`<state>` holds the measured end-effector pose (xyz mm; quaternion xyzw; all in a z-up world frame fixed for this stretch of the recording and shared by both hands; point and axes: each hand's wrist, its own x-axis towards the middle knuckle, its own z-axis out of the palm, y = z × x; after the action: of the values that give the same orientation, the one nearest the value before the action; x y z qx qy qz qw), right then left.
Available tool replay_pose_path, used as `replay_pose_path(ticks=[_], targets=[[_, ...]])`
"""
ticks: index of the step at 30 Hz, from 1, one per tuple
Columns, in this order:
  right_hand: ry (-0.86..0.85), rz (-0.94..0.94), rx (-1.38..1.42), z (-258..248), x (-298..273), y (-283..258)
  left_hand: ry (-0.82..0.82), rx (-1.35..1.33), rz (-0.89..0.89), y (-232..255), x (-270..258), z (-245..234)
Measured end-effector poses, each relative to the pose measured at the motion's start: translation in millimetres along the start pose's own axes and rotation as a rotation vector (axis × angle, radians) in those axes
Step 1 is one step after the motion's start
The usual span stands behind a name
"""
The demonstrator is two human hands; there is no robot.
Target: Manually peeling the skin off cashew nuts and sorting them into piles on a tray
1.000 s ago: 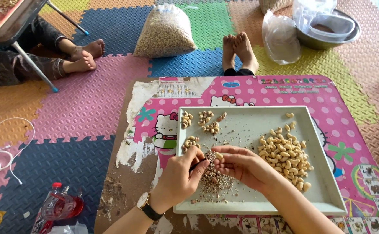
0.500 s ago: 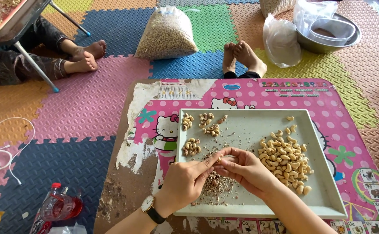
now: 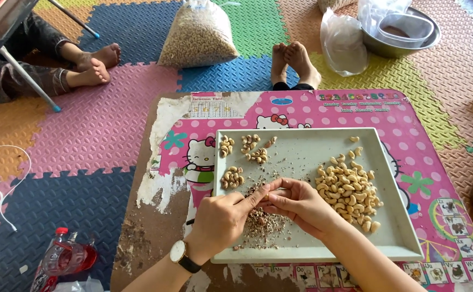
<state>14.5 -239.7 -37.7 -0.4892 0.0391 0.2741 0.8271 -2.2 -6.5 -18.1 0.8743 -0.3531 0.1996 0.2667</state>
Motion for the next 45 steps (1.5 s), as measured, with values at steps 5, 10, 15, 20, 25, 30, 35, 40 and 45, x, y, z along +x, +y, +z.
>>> replay_pose_path(ticks=[5,10,15,20,25,30,35,40,45], targets=[[-0.010,-0.014,-0.077,2.6,0.8,-0.9,-0.004,-0.057,-0.040,-8.4,-4.7,9.7],[0.155,-0.198,-0.888,25.4,-7.0,-9.0,-0.021,-0.191,-0.168,7.7,9.3,-19.2],[0.128,-0.604,-1.597,31.2,-13.9,-10.2,-0.045,-0.096,-0.236,3.8,7.4,-10.8],[0.430,-0.155,-1.528,40.6,-47.6,-69.4,-0.081,-0.047,-0.246,4.4,1.1,-3.8],[0.679,0.125,-1.651,7.2,-74.0,-104.9,-0.115,-0.041,-0.272,7.1,2.7,-4.0],[0.652,0.127,-1.666,-8.9,-61.8,-113.5,-0.166,-0.046,-0.150,2.8,0.5,3.7],[0.392,-0.144,-1.809,11.2,14.6,-107.2,-0.163,-0.055,-0.107,1.9,-3.4,16.7],[-0.067,-0.688,-1.729,22.6,89.3,-83.5,-0.129,-0.130,-0.090,7.3,-0.7,11.6],[-0.112,-0.632,-1.861,20.0,126.2,-73.5,-0.142,-0.156,-0.041,11.6,3.6,1.0]])
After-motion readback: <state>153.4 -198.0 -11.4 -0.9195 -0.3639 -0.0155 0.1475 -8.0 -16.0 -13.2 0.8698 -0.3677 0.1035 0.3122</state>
